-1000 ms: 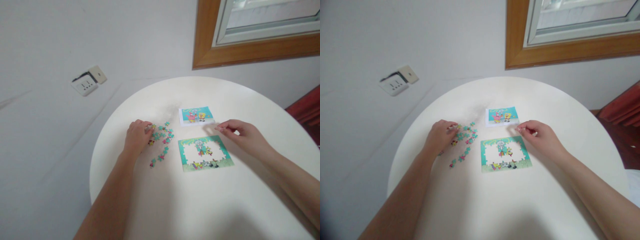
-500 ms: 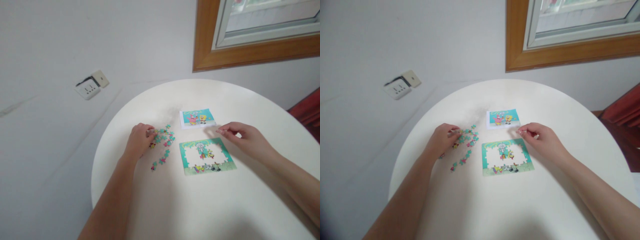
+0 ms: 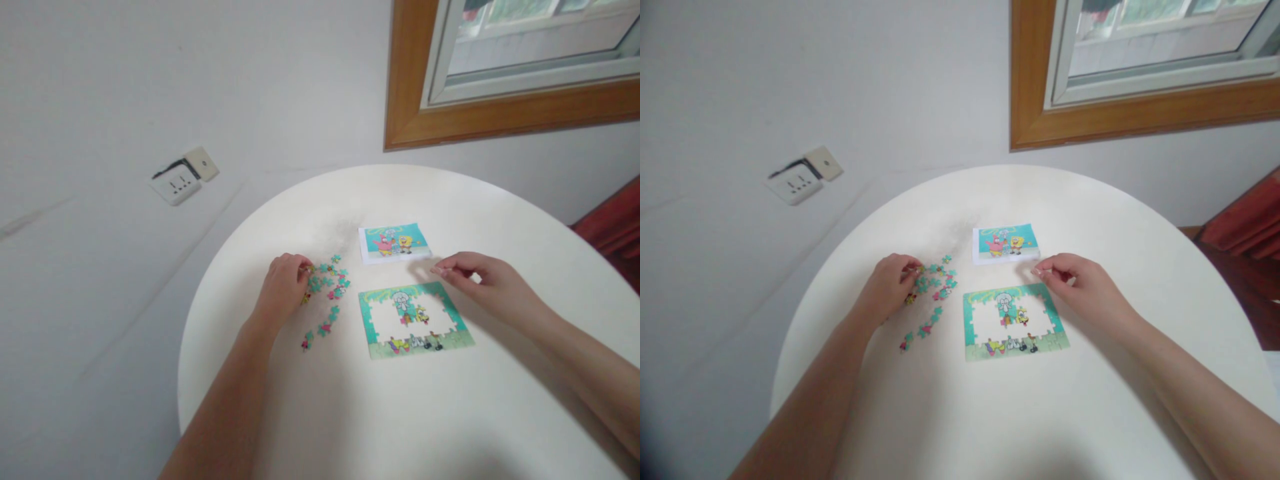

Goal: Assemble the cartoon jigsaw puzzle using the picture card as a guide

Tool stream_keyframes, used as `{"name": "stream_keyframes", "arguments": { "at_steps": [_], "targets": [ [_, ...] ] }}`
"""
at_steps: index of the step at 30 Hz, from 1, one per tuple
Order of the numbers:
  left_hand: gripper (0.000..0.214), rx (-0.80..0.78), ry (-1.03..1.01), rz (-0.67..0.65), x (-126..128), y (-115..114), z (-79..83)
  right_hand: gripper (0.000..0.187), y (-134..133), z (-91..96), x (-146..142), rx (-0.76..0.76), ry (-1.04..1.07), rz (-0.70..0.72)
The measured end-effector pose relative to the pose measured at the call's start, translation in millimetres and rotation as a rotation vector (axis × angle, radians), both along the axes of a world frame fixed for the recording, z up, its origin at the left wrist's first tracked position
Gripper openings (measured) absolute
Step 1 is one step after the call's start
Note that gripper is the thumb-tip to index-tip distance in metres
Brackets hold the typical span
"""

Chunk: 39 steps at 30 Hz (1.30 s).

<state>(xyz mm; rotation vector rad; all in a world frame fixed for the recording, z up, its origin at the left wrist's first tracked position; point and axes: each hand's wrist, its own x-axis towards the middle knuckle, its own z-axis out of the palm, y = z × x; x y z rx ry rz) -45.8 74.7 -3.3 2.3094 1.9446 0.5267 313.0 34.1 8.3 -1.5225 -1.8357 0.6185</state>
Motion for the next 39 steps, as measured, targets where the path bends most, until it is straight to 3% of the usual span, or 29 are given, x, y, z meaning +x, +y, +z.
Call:
{"name": "stream_keyframes", "arguments": {
  "at_steps": [8, 23, 39],
  "targets": [
    [0.022, 0.012, -0.028, 0.033, -2, 0, -1.3, 0.032, 1, 0.0, 0, 0.004, -0.001, 0.004],
    [0.014, 0.007, 0.001, 0.138, 21, -6, 2.4, 0.029, -1, -1.6, -2, -0.011, -0.009, 0.013],
    [0.019, -0.046, -0.056, 0.089, 15, -9, 8.1, 0.028, 0, -3.0, 0, -0.006, 0.015, 0.006]
  ]
}}
